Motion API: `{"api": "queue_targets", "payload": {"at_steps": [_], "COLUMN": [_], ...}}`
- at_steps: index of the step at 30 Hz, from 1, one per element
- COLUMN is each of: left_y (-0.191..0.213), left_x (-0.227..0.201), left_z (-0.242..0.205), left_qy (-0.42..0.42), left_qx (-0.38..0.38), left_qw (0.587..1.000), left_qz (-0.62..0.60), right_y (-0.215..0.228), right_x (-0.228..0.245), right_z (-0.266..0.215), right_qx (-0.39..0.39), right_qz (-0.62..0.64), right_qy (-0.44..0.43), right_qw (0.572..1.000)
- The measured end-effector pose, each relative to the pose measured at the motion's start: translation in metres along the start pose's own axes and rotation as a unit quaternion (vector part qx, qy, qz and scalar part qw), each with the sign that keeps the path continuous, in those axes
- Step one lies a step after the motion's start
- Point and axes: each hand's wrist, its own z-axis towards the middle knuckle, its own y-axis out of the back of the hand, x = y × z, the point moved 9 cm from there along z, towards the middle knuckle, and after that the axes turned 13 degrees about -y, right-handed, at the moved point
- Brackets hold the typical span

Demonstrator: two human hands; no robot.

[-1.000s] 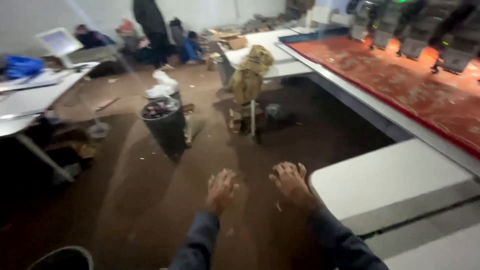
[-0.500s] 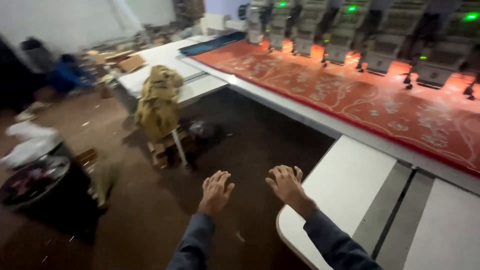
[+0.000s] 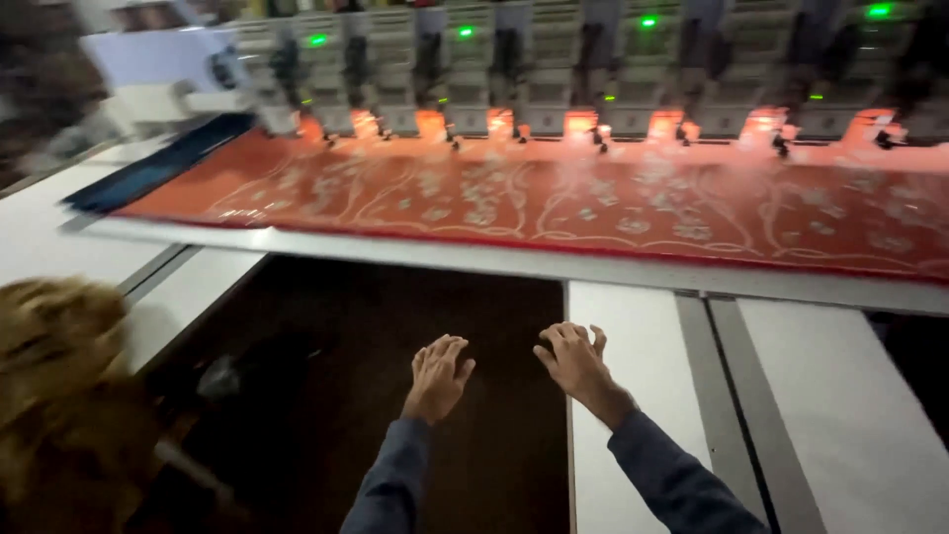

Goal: Threading an industrial multi-head embroidery machine with orange patterned fabric.

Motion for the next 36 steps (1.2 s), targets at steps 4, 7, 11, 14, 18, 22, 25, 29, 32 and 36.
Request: {"api": "queue_targets", "payload": {"at_steps": [4, 7, 11, 14, 18, 22, 25, 29, 32, 36], "left_y": [-0.011, -0.03, -0.041, -0.047, -0.068, -0.087, -0.112, -0.135, -0.134, -0.108], "left_x": [0.006, 0.008, 0.015, 0.015, 0.018, 0.015, 0.034, 0.074, 0.093, 0.092], "left_z": [0.088, 0.143, 0.252, 0.316, 0.392, 0.447, 0.495, 0.562, 0.629, 0.694], "left_qy": [-0.054, -0.08, -0.125, -0.164, -0.195, -0.261, -0.27, -0.282, -0.311, -0.355], "left_qx": [0.028, 0.047, 0.062, 0.037, 0.014, -0.006, 0.032, 0.045, 0.05, 0.06], "left_qw": [0.998, 0.995, 0.99, 0.985, 0.98, 0.965, 0.961, 0.956, 0.946, 0.93], "left_qz": [-0.011, -0.04, -0.022, -0.026, -0.034, -0.036, -0.059, -0.07, -0.077, -0.078], "right_y": [-0.004, -0.005, 0.017, 0.022, 0.029, 0.02, 0.006, -0.019, -0.031, 0.006], "right_x": [-0.03, -0.052, -0.085, -0.105, -0.127, -0.146, -0.152, -0.162, -0.183, -0.155], "right_z": [0.061, 0.095, 0.17, 0.219, 0.269, 0.311, 0.348, 0.413, 0.475, 0.518], "right_qx": [-0.034, -0.062, -0.04, -0.045, -0.054, -0.049, -0.033, -0.023, -0.026, -0.042], "right_qz": [-0.032, -0.07, -0.018, -0.004, 0.013, 0.014, 0.019, -0.005, 0.01, 0.009], "right_qy": [-0.055, -0.072, -0.131, -0.153, -0.187, -0.222, -0.238, -0.261, -0.288, -0.303], "right_qw": [0.997, 0.993, 0.99, 0.987, 0.981, 0.974, 0.971, 0.965, 0.957, 0.952]}}
